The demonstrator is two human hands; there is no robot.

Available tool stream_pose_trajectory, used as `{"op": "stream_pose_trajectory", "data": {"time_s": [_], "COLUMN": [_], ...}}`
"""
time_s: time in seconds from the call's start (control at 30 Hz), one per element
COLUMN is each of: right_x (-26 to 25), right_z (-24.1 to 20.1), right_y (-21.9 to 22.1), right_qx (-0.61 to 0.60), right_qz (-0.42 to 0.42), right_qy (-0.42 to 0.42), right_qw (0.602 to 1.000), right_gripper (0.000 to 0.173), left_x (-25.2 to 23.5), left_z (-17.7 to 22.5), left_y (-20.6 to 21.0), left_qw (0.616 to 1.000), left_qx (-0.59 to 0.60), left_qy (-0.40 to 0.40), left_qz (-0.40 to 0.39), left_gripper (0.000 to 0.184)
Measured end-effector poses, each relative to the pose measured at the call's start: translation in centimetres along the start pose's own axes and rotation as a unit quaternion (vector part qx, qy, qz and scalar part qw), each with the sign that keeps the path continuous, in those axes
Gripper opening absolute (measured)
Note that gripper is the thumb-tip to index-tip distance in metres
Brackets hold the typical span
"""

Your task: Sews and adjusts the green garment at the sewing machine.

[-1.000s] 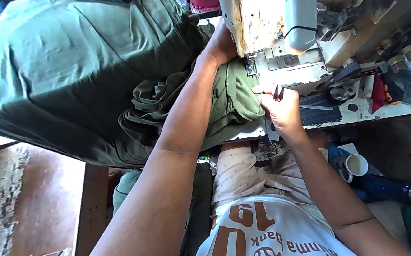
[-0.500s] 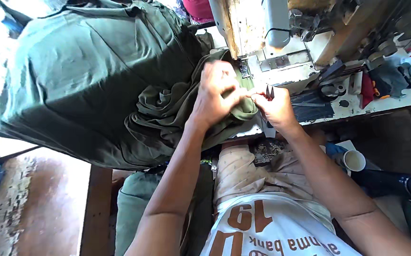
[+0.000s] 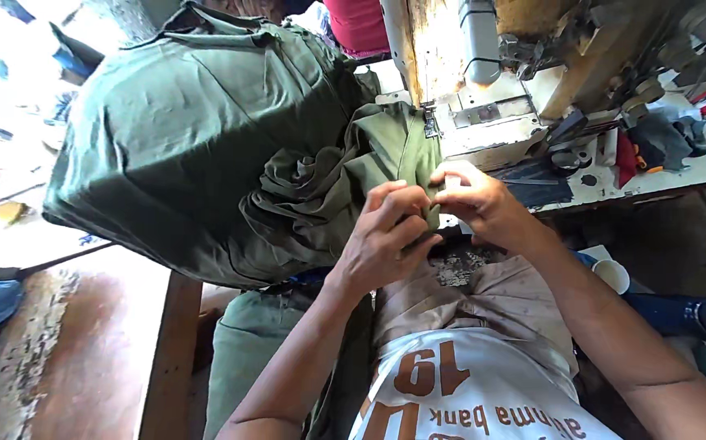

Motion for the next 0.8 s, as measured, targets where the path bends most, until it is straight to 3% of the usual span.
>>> {"op": "stream_pose_trajectory", "data": {"time_s": [0.1, 0.23, 0.4, 0.57, 0.8], "right_x": [1.8, 4.0, 4.6, 3.7, 0.6], "right_z": [0.5, 1.5, 1.3, 0.9, 1.4], "right_y": [0.3, 1.9, 2.5, 2.4, 2.5], "right_qx": [-0.089, -0.146, -0.193, -0.224, -0.247], "right_qz": [0.008, 0.072, 0.098, 0.115, 0.134], "right_qy": [0.018, 0.103, 0.136, 0.181, 0.204], "right_qw": [0.996, 0.981, 0.967, 0.951, 0.938], "right_gripper": [0.011, 0.011, 0.01, 0.01, 0.011], "left_x": [0.7, 1.8, 0.8, -0.8, -2.7], "left_z": [-1.3, -5.0, -5.3, -4.9, -7.5], "left_y": [3.4, 6.6, 5.3, 3.7, 2.5], "left_qw": [0.998, 0.986, 0.981, 0.978, 0.972], "left_qx": [-0.019, -0.16, -0.17, -0.17, -0.207], "left_qy": [0.004, -0.038, -0.051, -0.057, -0.056], "left_qz": [0.054, -0.026, -0.072, -0.104, -0.097], "left_gripper": [0.029, 0.051, 0.008, 0.008, 0.012]}}
Point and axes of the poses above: each hand's wrist, its own x-axis away from the middle knuckle, its own y-axis out of the palm, z = x × y, the point moved 1 cm from there along -x, towards the middle knuckle, and after that the axes turned 11 degrees about y, right-handed, at the moved point
